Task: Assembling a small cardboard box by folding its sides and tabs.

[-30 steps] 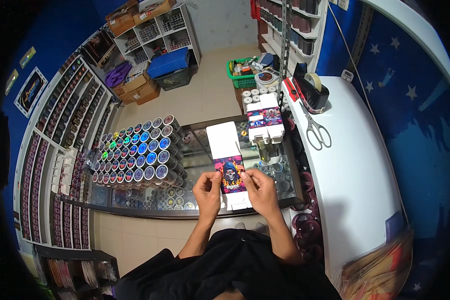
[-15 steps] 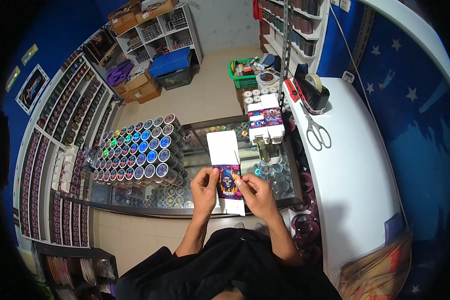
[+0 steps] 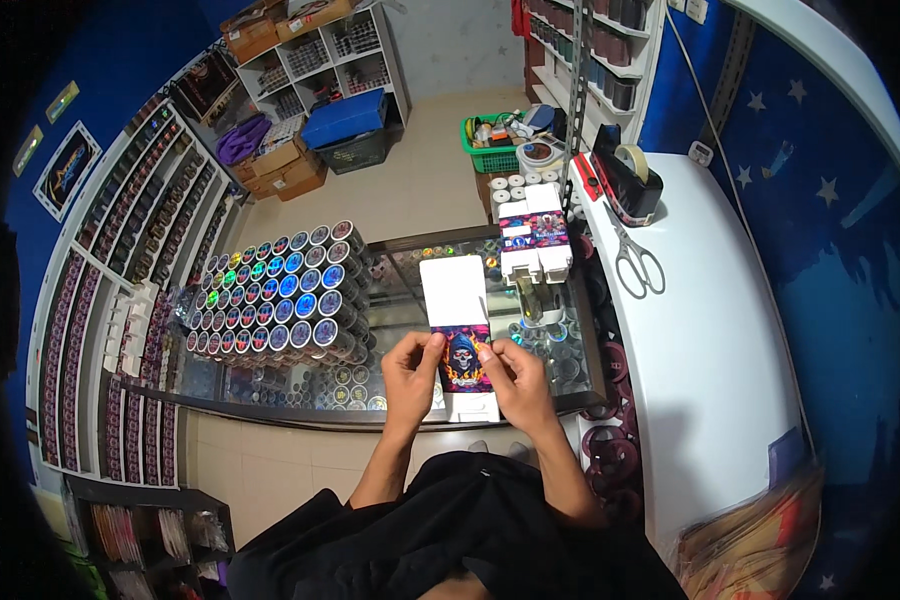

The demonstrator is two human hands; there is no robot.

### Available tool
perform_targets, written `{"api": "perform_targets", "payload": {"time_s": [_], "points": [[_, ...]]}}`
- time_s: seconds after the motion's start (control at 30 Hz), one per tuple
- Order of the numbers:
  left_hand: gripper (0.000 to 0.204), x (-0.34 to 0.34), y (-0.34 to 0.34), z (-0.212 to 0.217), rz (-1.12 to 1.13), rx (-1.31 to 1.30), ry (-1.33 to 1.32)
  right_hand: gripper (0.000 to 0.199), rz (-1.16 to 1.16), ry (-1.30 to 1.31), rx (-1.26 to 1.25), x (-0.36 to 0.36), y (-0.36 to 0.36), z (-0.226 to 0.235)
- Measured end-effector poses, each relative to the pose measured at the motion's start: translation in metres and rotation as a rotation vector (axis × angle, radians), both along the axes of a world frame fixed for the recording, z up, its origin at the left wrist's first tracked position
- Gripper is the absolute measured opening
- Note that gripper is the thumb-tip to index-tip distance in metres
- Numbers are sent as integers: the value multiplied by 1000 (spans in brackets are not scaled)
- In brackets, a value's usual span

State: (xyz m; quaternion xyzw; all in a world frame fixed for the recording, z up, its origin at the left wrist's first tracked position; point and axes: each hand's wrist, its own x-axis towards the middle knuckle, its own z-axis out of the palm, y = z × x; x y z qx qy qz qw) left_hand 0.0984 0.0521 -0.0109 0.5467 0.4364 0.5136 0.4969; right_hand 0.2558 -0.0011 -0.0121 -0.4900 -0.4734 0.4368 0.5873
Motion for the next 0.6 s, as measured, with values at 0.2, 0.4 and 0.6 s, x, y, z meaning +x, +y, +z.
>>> {"api": "perform_targets", "payload": {"time_s": [0.2, 0.4, 0.6], "points": [[18, -1, -11, -1, -116, 47, 152, 17, -177, 42, 58, 1, 4, 3], [17, 2, -13, -10, 3, 176, 163, 19, -111, 45, 49, 3, 3, 7], [18, -1, -13, -4, -1, 73, 105, 20, -12, 28, -11, 4, 3, 0]]}}
